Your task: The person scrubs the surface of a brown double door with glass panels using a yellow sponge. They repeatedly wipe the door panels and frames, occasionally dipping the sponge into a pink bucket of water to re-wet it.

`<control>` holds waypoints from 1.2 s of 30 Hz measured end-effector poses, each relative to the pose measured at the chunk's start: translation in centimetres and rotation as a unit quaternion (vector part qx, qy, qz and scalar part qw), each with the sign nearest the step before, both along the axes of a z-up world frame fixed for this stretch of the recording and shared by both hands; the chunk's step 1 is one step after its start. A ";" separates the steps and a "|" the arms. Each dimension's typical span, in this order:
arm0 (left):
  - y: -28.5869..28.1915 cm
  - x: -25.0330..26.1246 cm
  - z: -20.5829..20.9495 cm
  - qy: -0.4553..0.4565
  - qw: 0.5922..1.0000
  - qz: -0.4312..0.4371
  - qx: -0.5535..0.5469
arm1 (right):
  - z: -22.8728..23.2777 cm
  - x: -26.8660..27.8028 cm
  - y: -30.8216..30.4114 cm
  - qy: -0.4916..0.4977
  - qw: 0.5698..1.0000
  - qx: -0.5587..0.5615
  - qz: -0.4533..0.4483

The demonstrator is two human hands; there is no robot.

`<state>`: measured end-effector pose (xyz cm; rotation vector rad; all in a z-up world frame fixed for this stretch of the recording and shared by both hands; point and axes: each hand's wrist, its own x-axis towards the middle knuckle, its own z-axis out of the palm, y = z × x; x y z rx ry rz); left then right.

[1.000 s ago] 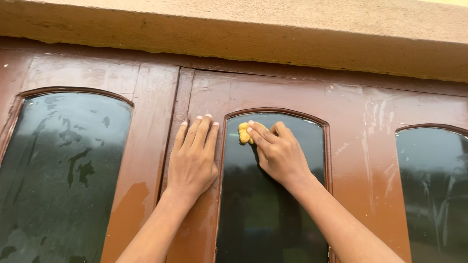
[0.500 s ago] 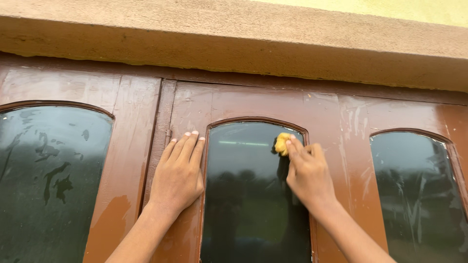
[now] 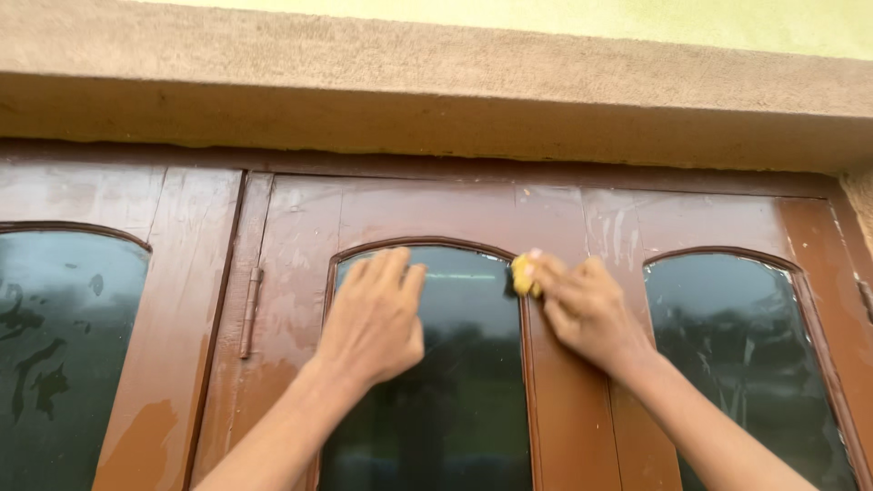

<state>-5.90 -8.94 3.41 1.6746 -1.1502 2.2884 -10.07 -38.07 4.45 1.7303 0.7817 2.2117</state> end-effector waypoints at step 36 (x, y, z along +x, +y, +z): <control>-20.9 -0.8 1.8 0.156 0.967 -0.047 -0.194 | 1.2 1.7 -8.7 -0.063 0.991 0.083 0.081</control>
